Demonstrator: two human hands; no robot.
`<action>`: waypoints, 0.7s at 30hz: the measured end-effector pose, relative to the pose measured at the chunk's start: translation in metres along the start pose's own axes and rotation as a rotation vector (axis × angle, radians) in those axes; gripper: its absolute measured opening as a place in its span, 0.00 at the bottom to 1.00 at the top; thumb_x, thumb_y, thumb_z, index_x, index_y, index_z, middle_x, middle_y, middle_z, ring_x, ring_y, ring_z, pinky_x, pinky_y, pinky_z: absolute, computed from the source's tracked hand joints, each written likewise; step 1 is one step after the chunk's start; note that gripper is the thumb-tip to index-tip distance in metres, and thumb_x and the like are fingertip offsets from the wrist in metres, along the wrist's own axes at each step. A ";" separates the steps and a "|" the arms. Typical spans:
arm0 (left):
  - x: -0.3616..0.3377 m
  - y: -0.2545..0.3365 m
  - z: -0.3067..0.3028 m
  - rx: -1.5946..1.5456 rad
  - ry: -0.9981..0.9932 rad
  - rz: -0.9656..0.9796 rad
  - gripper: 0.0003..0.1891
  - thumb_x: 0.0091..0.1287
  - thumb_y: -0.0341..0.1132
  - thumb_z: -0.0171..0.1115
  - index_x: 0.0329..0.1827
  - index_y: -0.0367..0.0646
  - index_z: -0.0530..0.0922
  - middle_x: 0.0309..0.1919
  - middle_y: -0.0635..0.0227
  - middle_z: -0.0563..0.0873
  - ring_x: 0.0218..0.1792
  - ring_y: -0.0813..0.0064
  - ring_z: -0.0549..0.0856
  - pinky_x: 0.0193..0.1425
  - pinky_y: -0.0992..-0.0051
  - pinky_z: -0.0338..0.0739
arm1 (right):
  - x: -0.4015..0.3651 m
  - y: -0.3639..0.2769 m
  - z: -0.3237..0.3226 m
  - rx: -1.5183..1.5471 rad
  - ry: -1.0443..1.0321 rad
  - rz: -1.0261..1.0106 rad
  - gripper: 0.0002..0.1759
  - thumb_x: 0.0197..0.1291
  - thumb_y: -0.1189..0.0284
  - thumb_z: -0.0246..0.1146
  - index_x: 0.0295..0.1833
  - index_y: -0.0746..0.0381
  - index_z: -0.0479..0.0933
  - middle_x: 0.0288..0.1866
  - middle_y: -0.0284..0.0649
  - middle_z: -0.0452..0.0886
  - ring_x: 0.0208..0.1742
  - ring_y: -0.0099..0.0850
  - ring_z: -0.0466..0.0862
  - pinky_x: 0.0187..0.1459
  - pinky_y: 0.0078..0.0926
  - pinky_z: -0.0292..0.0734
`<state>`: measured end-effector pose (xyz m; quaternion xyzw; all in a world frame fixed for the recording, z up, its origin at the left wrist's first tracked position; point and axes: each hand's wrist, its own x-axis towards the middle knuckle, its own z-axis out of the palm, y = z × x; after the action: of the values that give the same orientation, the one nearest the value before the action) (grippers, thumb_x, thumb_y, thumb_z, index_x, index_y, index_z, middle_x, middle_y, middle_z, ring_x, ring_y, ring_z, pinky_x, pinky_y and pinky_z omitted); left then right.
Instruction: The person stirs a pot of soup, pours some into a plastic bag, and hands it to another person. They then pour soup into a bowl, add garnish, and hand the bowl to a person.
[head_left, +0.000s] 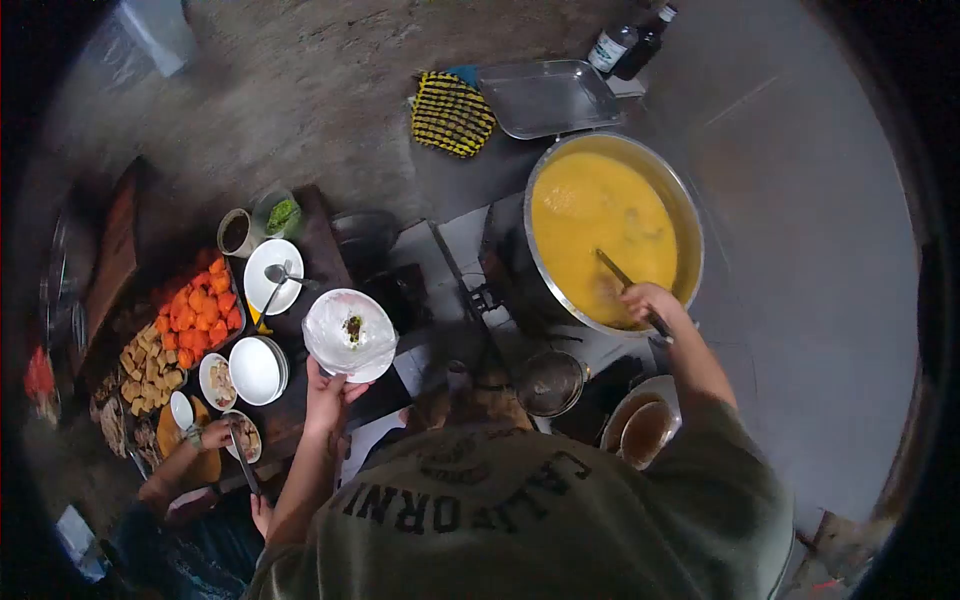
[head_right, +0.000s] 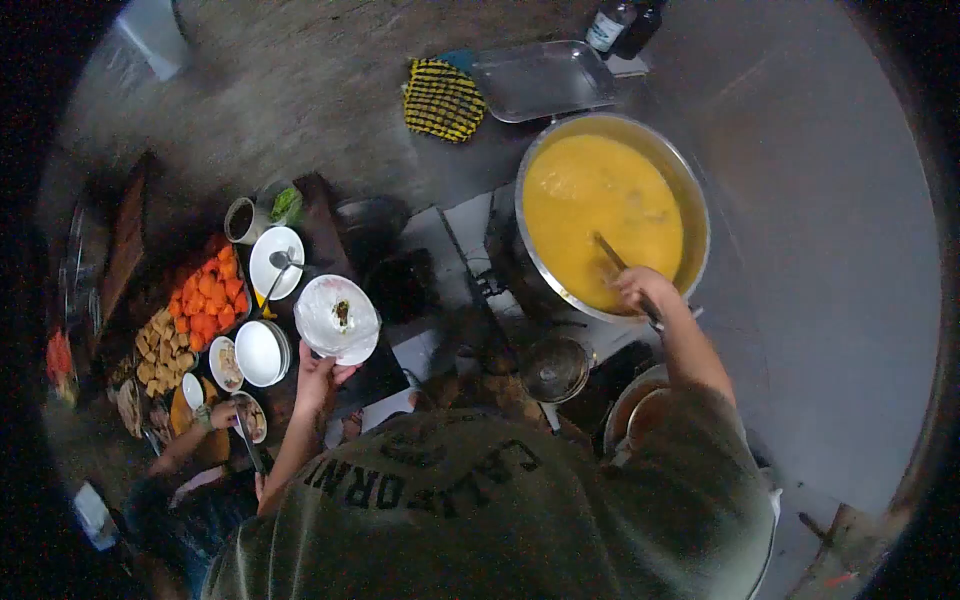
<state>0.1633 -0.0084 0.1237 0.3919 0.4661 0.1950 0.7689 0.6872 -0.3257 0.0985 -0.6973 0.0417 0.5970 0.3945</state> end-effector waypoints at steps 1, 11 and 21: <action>0.001 -0.001 -0.001 0.012 -0.005 -0.007 0.27 0.70 0.24 0.46 0.68 0.51 0.49 0.51 0.48 0.78 0.38 0.57 0.87 0.38 0.71 0.86 | -0.007 0.028 -0.027 0.399 -0.132 0.049 0.05 0.58 0.75 0.53 0.30 0.63 0.70 0.17 0.30 0.67 0.12 0.19 0.66 0.13 0.16 0.61; -0.002 0.023 0.030 0.044 -0.056 0.032 0.27 0.68 0.22 0.46 0.68 0.50 0.49 0.50 0.47 0.78 0.38 0.56 0.87 0.39 0.70 0.86 | -0.005 0.039 -0.048 0.130 -0.040 -0.005 0.05 0.56 0.75 0.55 0.33 0.66 0.74 0.18 0.31 0.71 0.13 0.21 0.67 0.13 0.19 0.63; -0.008 0.023 0.025 0.036 -0.032 -0.010 0.28 0.68 0.20 0.45 0.68 0.50 0.48 0.52 0.46 0.76 0.39 0.54 0.86 0.39 0.71 0.87 | -0.075 0.063 -0.063 0.668 -0.060 0.107 0.08 0.59 0.76 0.54 0.26 0.62 0.68 0.15 0.28 0.66 0.10 0.18 0.64 0.10 0.14 0.56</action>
<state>0.1827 -0.0102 0.1524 0.4065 0.4589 0.1766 0.7701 0.6825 -0.4378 0.1302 -0.5084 0.2596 0.5906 0.5704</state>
